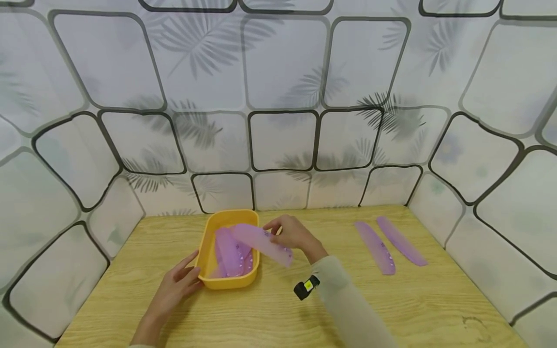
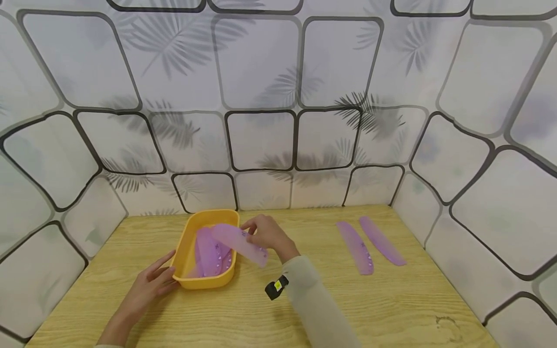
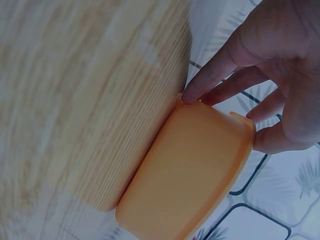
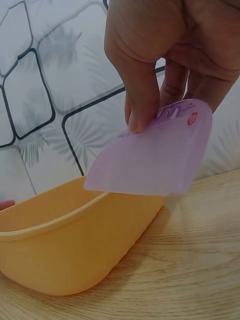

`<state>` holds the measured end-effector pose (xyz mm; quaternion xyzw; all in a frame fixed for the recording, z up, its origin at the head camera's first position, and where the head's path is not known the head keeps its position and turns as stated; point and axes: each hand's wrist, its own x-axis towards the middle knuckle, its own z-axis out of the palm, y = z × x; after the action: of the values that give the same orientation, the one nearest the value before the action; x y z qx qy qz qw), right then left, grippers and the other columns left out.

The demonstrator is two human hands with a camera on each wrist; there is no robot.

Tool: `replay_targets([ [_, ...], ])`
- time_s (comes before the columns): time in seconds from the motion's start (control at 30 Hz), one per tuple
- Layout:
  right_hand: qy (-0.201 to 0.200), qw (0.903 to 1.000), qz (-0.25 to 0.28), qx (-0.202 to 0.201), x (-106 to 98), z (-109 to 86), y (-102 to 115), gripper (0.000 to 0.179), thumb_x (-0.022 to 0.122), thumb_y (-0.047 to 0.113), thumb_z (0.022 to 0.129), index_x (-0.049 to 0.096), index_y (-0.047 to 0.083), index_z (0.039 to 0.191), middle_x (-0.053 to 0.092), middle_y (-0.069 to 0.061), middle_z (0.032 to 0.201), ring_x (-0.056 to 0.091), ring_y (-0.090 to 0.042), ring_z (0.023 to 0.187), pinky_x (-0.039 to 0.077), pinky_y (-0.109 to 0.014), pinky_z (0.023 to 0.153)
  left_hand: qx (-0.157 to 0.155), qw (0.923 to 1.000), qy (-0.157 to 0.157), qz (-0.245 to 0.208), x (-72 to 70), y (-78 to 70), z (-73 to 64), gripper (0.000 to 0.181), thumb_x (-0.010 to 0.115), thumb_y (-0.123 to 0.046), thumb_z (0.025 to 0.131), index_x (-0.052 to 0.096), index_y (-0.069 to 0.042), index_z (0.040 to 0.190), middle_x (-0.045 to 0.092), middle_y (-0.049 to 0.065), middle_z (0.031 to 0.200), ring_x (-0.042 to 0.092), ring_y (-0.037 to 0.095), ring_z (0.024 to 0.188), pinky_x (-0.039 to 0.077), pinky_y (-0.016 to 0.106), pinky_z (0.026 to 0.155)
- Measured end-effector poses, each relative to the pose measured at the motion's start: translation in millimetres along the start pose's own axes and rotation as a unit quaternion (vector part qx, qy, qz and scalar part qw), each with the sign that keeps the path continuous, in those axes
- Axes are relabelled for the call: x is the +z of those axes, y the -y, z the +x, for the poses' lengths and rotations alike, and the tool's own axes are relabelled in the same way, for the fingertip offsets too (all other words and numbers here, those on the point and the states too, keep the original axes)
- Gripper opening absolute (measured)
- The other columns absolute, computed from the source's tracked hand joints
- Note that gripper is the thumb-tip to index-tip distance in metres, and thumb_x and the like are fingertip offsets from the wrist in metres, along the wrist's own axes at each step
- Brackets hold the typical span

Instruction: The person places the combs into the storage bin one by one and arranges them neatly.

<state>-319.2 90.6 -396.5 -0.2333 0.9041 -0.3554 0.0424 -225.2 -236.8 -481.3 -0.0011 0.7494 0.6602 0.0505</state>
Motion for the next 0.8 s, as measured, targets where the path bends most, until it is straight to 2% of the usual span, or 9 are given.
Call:
replay_targets([
  [0.17,-0.002,1.0,-0.001,0.004,1.4,1.9,2.3,0.032,0.072,-0.001,0.089,0.077,0.006,0.12,0.075,-0.012,0.097,0.059,-0.015,0.078,0.048,-0.018,0.06,-0.002,1.0,-0.002,0.001,-0.3,0.4,0.9,0.06,0.055,-0.026,0.109,0.032,-0.015,0.163,0.052,0.032,0.146,0.069,0.012,0.113,0.062,0.03,0.096],
  [0.43,0.0,1.0,0.005,0.001,6.1,6.6,2.9,0.032,0.072,-0.002,0.09,0.077,0.004,0.12,0.076,-0.013,0.096,0.054,-0.011,0.067,0.044,-0.016,0.054,0.001,1.0,0.001,0.002,-0.6,0.5,0.9,0.06,0.054,-0.025,0.109,0.032,-0.014,0.163,0.052,0.032,0.146,0.069,0.013,0.113,0.062,0.031,0.097],
  [0.8,0.001,1.0,-0.002,0.007,14.0,12.6,4.7,0.031,0.073,0.001,0.091,0.077,0.006,0.122,0.076,-0.012,0.1,0.06,-0.016,0.08,0.05,-0.019,0.064,-0.004,1.0,0.0,0.001,-0.6,-0.5,0.3,0.06,0.055,-0.026,0.109,0.032,-0.015,0.163,0.052,0.031,0.147,0.069,0.013,0.114,0.062,0.031,0.097],
])
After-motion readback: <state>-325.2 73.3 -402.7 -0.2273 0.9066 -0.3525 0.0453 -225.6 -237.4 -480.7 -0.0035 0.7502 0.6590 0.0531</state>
